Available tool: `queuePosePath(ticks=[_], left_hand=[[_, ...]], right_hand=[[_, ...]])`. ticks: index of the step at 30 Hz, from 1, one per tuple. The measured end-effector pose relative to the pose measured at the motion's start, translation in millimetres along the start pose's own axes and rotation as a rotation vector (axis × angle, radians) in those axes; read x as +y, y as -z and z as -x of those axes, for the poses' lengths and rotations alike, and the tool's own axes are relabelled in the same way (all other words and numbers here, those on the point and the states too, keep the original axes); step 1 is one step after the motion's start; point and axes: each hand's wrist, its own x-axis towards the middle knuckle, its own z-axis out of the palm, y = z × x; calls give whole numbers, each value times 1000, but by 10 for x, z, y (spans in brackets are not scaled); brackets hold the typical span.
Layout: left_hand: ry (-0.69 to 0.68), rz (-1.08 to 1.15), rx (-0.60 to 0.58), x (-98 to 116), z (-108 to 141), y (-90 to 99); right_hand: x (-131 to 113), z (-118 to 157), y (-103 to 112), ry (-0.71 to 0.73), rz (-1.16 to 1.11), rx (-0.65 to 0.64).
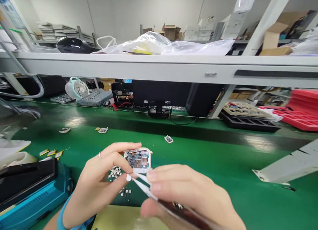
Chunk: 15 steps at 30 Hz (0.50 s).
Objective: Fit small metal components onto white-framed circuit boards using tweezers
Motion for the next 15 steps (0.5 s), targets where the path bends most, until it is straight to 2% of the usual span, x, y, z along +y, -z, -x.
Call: queuePosePath(ticks=[3, 9, 15], left_hand=[[5, 71, -9, 20, 30, -5], [15, 147, -7, 22, 40, -43], [20, 134, 27, 25, 36, -87]], right_hand=[[16, 8, -47, -82, -40, 97], [78, -59, -90, 50, -94, 95], [118, -35, -98, -15, -100, 162]])
